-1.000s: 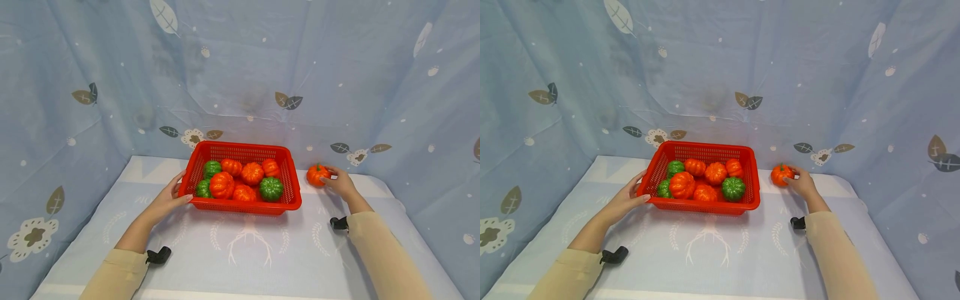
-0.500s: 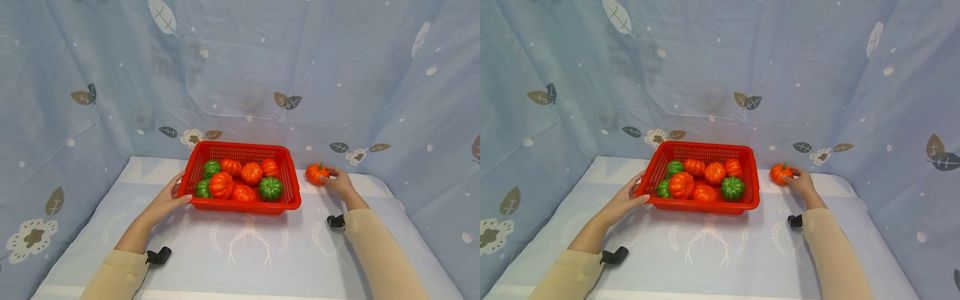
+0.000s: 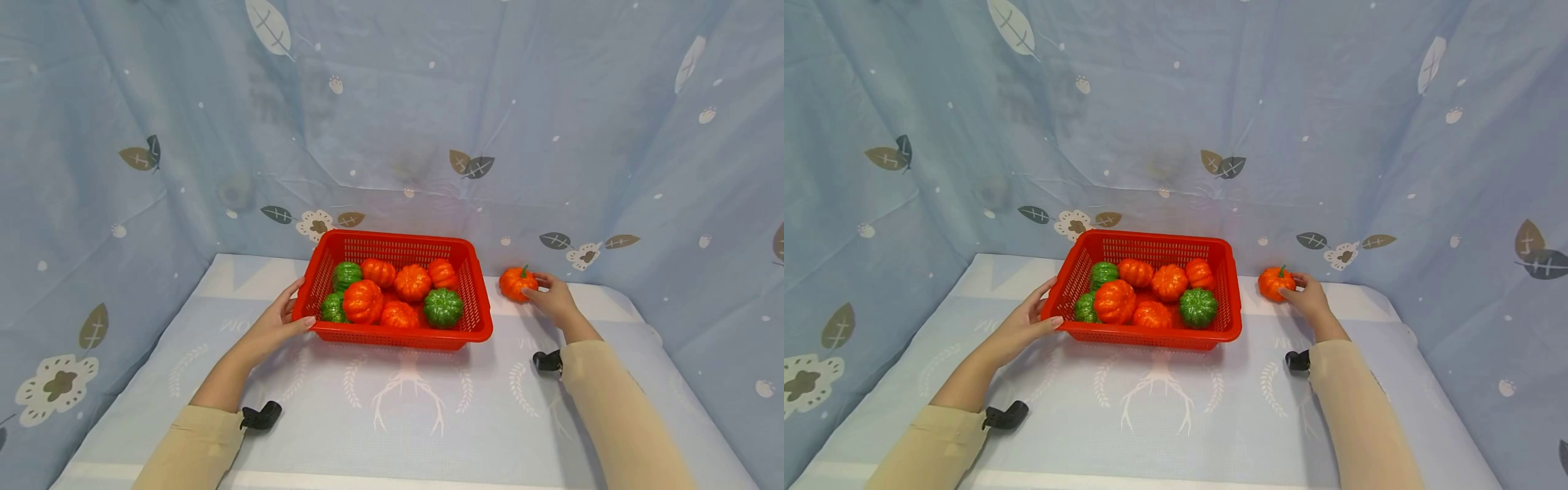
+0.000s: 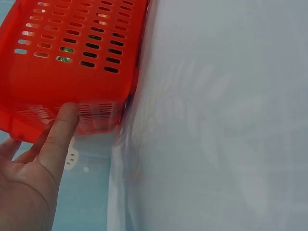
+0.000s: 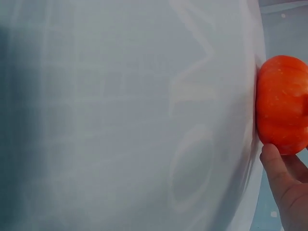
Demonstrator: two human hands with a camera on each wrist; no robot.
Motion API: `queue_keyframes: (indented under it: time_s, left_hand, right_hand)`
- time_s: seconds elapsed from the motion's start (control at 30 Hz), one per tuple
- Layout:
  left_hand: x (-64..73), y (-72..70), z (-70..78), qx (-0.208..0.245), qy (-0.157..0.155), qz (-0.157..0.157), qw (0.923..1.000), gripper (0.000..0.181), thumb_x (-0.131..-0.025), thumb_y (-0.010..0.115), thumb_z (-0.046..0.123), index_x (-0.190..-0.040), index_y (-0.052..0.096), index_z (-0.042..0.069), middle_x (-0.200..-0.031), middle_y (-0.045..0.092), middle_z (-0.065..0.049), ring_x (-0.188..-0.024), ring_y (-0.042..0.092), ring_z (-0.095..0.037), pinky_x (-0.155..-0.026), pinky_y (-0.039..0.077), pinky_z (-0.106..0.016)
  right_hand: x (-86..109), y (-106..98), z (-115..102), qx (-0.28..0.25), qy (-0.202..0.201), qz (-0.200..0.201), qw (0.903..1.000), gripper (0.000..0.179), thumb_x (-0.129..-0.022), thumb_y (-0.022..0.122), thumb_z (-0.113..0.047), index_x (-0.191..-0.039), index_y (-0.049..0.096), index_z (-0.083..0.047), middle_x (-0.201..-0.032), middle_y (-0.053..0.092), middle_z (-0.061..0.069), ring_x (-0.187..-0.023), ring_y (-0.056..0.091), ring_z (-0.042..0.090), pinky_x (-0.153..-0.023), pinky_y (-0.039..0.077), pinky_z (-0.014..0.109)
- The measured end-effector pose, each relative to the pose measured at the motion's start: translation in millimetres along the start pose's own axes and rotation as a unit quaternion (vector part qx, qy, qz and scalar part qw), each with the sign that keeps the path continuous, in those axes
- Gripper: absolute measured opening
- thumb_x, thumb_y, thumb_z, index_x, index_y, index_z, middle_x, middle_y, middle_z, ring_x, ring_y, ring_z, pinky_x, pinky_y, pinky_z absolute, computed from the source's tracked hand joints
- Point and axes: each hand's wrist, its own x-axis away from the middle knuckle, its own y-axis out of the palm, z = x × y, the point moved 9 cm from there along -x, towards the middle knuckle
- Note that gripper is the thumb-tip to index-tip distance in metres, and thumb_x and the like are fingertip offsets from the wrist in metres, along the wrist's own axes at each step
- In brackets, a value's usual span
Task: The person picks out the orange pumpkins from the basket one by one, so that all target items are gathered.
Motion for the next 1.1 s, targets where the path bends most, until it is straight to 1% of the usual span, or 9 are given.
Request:
queue_keyframes:
  time_s: [0.13, 0.27, 0.43, 0.53, 0.63, 0.73, 0.87, 0.97, 1.1]
  left_hand:
    - [0.2, 0.2, 0.1, -0.003, -0.001, 0.002, 1.0000, 0.091, -0.093, 0.070, 0.015, -0.162, 0.011, 0.019, -0.153, 0.036, -0.028, -0.135, 0.044, -0.044, -0.093, 0.050, -0.026]
    - [0.4, 0.8, 1.3, -0.006, 0.000, 0.003, 1.0000, 0.090, -0.093, 0.069, 0.014, -0.162, 0.010, 0.018, -0.152, 0.036, -0.029, -0.134, 0.045, -0.045, -0.093, 0.050, -0.028]
    - [0.0, -0.7, -0.4, -0.003, -0.006, 0.006, 1.0000, 0.090, -0.093, 0.069, 0.013, -0.162, 0.011, 0.019, -0.153, 0.036, -0.028, -0.135, 0.044, -0.044, -0.092, 0.051, -0.026]
    - [0.3, -2.1, -0.7, -0.006, -0.010, 0.008, 0.9999, 0.091, -0.093, 0.069, 0.014, -0.162, 0.011, 0.020, -0.152, 0.037, -0.028, -0.134, 0.045, -0.045, -0.092, 0.050, -0.026]
    - [0.7, -3.1, -0.7, -0.012, -0.015, 0.011, 0.9998, 0.090, -0.093, 0.069, 0.015, -0.162, 0.011, 0.020, -0.152, 0.037, -0.028, -0.134, 0.045, -0.044, -0.093, 0.051, -0.028]
    - [0.8, -3.5, -0.4, -0.017, -0.017, 0.013, 0.9996, 0.090, -0.093, 0.068, 0.013, -0.162, 0.011, 0.019, -0.153, 0.036, -0.028, -0.135, 0.044, -0.045, -0.096, 0.051, -0.033]
    - [1.1, -3.6, 0.3, -0.024, -0.018, 0.015, 0.9995, 0.089, -0.093, 0.068, 0.013, -0.162, 0.011, 0.019, -0.153, 0.036, -0.028, -0.135, 0.044, -0.046, -0.098, 0.050, -0.040]
    - [0.8, -3.1, 0.4, -0.025, -0.018, 0.014, 0.9994, 0.089, -0.093, 0.068, 0.014, -0.162, 0.011, 0.019, -0.153, 0.036, -0.028, -0.134, 0.045, -0.046, -0.098, 0.050, -0.041]
    - [-0.3, -2.3, -0.9, -0.022, -0.016, 0.013, 0.9995, 0.089, -0.093, 0.068, 0.014, -0.162, 0.012, 0.020, -0.152, 0.037, -0.028, -0.134, 0.046, -0.045, -0.097, 0.051, -0.039]
  right_hand:
    - [-0.6, -1, 2, -0.005, 0.007, -0.005, 1.0000, 0.068, -0.101, 0.060, -0.017, -0.155, 0.024, 0.003, -0.157, 0.025, 0.031, -0.138, 0.035, 0.047, -0.108, 0.040, 0.051]
    - [5.9, -8, -5, 0.003, 0.004, -0.001, 1.0000, 0.068, -0.101, 0.059, -0.017, -0.155, 0.023, 0.004, -0.156, 0.022, 0.034, -0.139, 0.033, 0.050, -0.109, 0.037, 0.054]
    - [23.7, -16, -27, 0.024, -0.012, 0.014, 0.9995, 0.062, -0.101, 0.058, -0.018, -0.152, 0.032, 0.004, -0.155, 0.025, 0.035, -0.139, 0.031, 0.052, -0.109, 0.035, 0.059]
    - [35.0, -18, -42, 0.034, -0.020, 0.017, 0.9991, 0.057, -0.101, 0.058, -0.021, -0.149, 0.039, 0.003, -0.155, 0.028, 0.033, -0.138, 0.034, 0.051, -0.109, 0.035, 0.060]
    - [47.5, -18, -57, 0.036, -0.039, 0.020, 0.9984, 0.053, -0.102, 0.057, -0.021, -0.146, 0.043, 0.005, -0.152, 0.033, 0.033, -0.136, 0.037, 0.050, -0.107, 0.037, 0.061]
    - [61.7, -15, -73, 0.037, -0.061, 0.027, 0.9971, 0.048, -0.103, 0.055, -0.020, -0.142, 0.047, 0.007, -0.145, 0.042, 0.033, -0.132, 0.042, 0.049, -0.106, 0.039, 0.060]
    - [79.3, -7, -95, 0.042, -0.082, 0.032, 0.9952, 0.042, -0.104, 0.053, -0.023, -0.134, 0.053, 0.007, -0.136, 0.052, 0.030, -0.126, 0.048, 0.046, -0.105, 0.041, 0.057]
    - [90.3, 2, -111, 0.047, -0.097, 0.028, 0.9938, 0.040, -0.104, 0.054, -0.026, -0.130, 0.057, 0.004, -0.132, 0.055, 0.026, -0.123, 0.050, 0.043, -0.103, 0.043, 0.057]
    - [104.0, 16, -132, 0.043, -0.126, 0.025, 0.9908, 0.035, -0.103, 0.057, -0.025, -0.127, 0.061, 0.001, -0.127, 0.060, 0.023, -0.120, 0.053, 0.039, -0.099, 0.047, 0.054]
